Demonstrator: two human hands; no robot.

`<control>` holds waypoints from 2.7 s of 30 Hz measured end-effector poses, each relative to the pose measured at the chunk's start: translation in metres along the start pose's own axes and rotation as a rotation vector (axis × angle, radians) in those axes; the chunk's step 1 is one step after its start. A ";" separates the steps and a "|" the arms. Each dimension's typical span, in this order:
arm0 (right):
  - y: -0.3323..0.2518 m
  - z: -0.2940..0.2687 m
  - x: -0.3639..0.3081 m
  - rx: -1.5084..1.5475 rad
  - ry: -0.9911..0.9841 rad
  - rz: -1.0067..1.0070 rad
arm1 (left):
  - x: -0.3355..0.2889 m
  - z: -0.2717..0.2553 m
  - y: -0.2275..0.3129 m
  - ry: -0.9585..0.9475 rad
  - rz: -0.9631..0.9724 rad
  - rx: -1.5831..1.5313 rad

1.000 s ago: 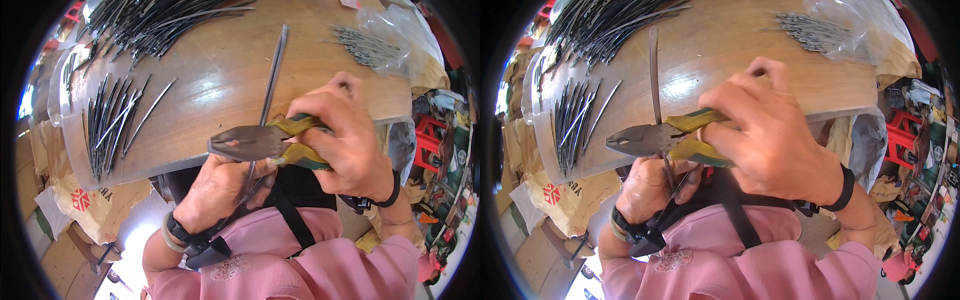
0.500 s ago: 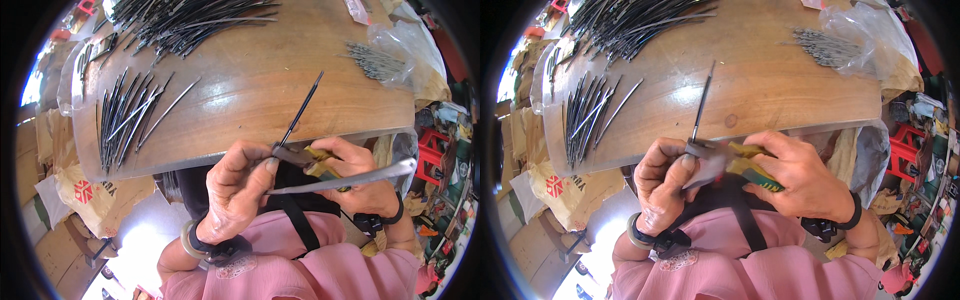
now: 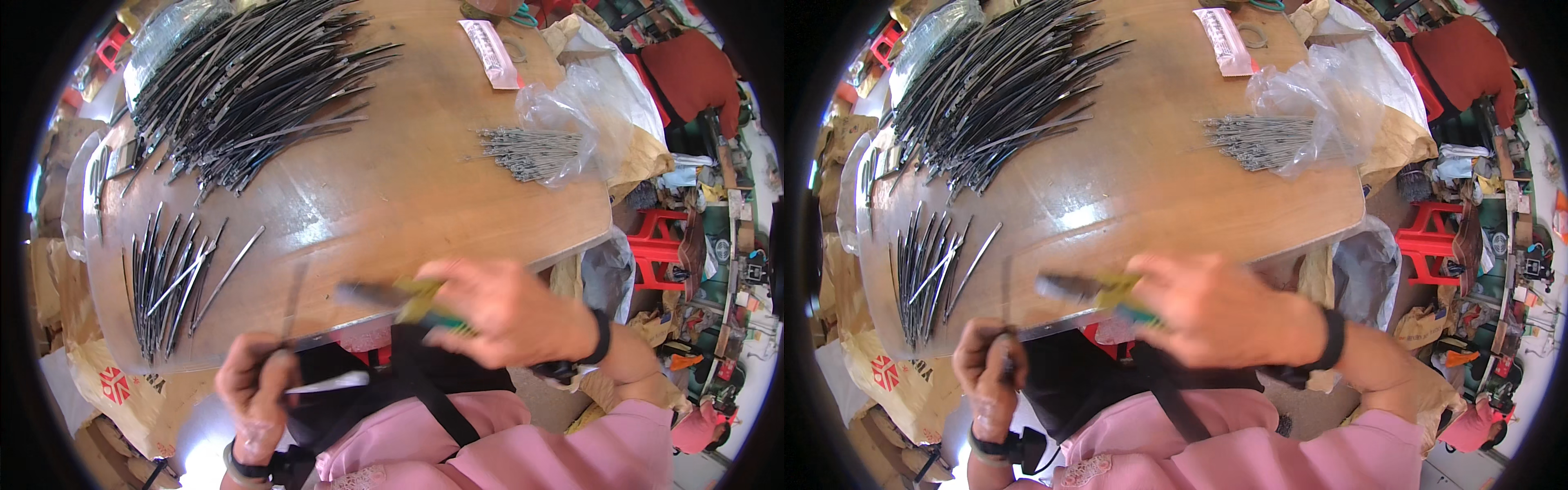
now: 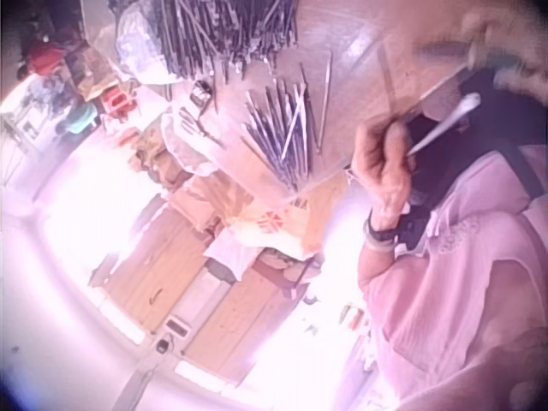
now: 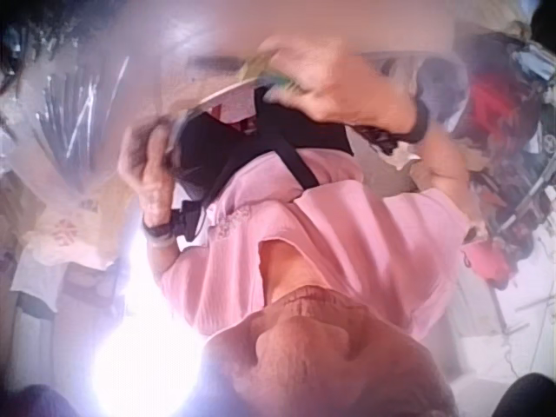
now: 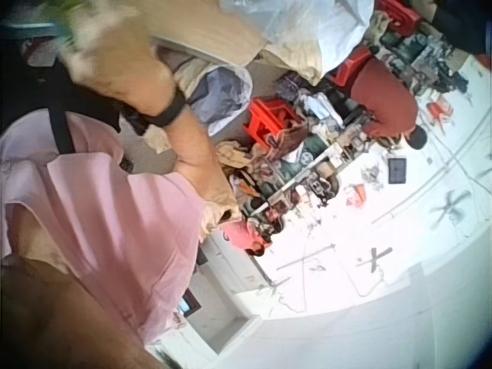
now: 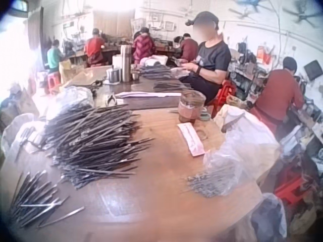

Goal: The person processes metal rods at a table by picking up rods, holding them together with pliers, and wrapping wire around them before placing them back into a pile.

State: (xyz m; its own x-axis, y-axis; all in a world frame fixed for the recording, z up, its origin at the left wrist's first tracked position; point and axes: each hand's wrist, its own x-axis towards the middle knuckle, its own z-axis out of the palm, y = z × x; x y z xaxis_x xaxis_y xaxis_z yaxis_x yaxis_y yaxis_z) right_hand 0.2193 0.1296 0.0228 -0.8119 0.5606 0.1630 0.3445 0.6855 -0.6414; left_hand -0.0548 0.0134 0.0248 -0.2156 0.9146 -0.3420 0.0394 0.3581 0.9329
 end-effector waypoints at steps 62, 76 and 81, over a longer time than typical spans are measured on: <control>-0.011 0.034 0.113 0.184 0.222 0.007 | -0.055 -0.022 -0.032 -0.098 -0.069 -1.261; -0.072 0.134 0.195 -0.009 -0.038 -0.429 | -0.088 -0.091 -0.076 0.183 0.073 -1.363; -0.088 0.159 0.205 -0.045 0.033 -0.541 | -0.098 -0.100 -0.089 0.244 0.060 -1.385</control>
State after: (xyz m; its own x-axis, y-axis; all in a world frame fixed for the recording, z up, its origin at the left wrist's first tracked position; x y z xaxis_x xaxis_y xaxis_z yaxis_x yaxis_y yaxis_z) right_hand -0.0519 0.1104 -0.0067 -0.8640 0.1362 0.4848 -0.0977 0.8991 -0.4267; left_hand -0.1344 -0.1271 -0.0134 -0.4150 0.8154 -0.4035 -0.8940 -0.2832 0.3473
